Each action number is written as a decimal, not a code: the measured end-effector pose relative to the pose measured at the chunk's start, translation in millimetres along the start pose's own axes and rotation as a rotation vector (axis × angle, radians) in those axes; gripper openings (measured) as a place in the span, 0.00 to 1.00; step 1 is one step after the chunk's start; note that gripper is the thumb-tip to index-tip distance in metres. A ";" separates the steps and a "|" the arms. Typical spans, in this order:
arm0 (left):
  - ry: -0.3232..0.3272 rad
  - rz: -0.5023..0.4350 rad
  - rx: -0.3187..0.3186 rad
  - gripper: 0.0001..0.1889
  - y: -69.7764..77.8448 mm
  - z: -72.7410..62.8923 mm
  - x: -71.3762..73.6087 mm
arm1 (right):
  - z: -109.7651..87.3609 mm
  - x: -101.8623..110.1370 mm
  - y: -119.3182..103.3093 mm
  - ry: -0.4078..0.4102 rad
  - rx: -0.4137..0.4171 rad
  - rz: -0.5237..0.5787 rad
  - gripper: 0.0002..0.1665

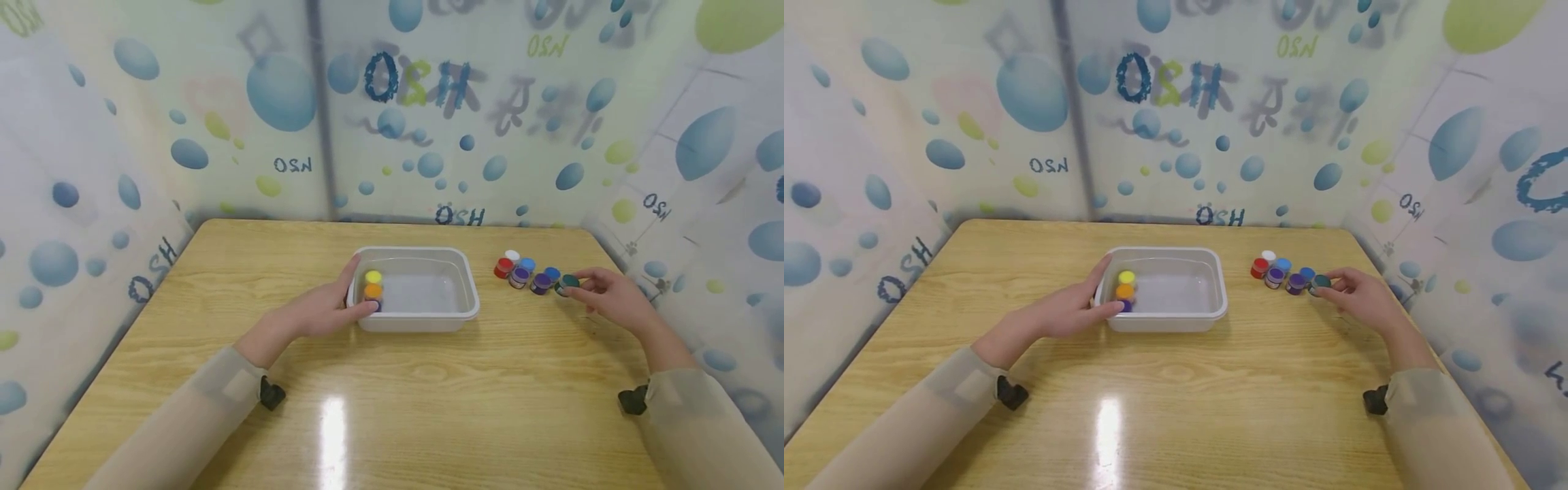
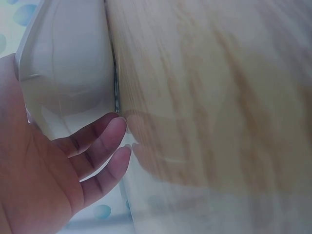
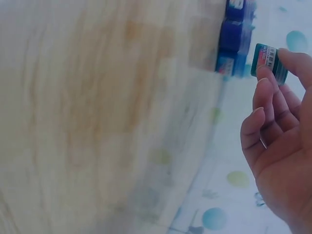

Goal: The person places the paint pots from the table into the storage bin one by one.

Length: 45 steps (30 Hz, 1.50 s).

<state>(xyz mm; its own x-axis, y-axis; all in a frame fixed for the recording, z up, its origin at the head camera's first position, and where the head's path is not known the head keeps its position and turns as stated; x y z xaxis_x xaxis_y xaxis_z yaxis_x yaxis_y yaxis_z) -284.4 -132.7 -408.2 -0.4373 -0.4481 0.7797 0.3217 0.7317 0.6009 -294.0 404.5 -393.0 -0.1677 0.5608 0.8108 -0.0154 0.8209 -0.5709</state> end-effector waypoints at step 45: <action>0.000 0.005 0.014 0.61 0.8 -0.7 0.2 | 31.9 -80.8 -200.9 -0.095 0.419 0.152 0.22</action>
<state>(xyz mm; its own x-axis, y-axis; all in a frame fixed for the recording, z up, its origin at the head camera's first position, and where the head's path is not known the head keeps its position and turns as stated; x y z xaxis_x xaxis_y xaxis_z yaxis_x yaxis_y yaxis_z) -283.6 -132.6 -407.4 -0.4355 -0.4445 0.7828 0.3119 0.7412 0.5944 -308.7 190.8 -348.0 -0.2883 0.6429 0.7096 -0.3782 0.6043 -0.7012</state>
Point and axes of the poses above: each hand's wrist, its own z-axis towards the middle knuckle, its own x-axis out of the back of the hand, y = z × x, the point moved 5 cm from there along z, towards the middle knuckle, and after that the axes turned 3 degrees about -y, right-handed, at the moved point
